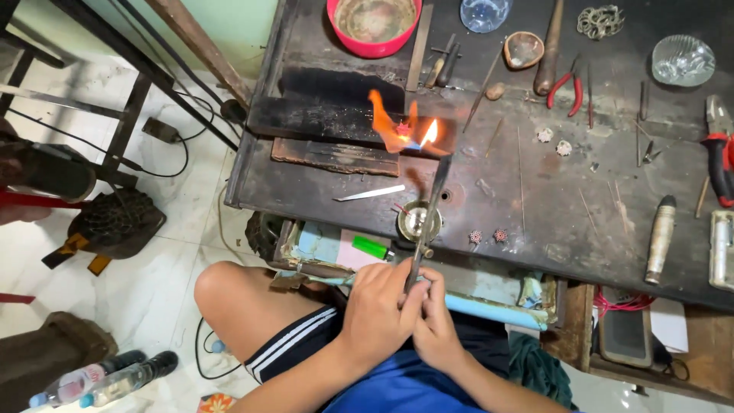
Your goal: Using a blowtorch and a metal rod to heat and solder small jewelry components on a workbench.
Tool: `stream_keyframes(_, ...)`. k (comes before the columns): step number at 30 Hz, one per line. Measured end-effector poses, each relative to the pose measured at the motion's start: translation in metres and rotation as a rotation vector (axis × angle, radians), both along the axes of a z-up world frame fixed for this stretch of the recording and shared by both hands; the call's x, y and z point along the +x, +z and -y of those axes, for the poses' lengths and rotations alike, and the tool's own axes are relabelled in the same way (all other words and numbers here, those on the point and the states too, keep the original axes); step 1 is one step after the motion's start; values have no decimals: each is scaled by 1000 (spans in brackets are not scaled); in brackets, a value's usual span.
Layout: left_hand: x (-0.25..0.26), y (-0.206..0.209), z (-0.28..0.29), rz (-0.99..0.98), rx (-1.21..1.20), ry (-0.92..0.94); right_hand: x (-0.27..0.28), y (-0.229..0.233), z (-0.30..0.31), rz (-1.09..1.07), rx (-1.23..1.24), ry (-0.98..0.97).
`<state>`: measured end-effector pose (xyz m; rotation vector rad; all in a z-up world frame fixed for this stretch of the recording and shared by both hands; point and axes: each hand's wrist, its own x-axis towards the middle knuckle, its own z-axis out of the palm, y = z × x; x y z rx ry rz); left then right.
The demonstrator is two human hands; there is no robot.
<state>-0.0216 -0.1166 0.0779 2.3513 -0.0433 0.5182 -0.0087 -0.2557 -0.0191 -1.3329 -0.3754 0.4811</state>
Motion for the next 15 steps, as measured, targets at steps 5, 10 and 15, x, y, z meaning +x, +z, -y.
stream_keyframes(5, 15, -18, 7, 127, -26, 80, 17, 54, 15, -78, -221, 154)
stream_keyframes(10, 6, -21, 5, 186, 32, 76, 36, 75, 69, -409, -439, 154)
stream_keyframes(15, -8, -30, 12, 74, 86, -22, 59, 48, 123, 59, -433, -271)
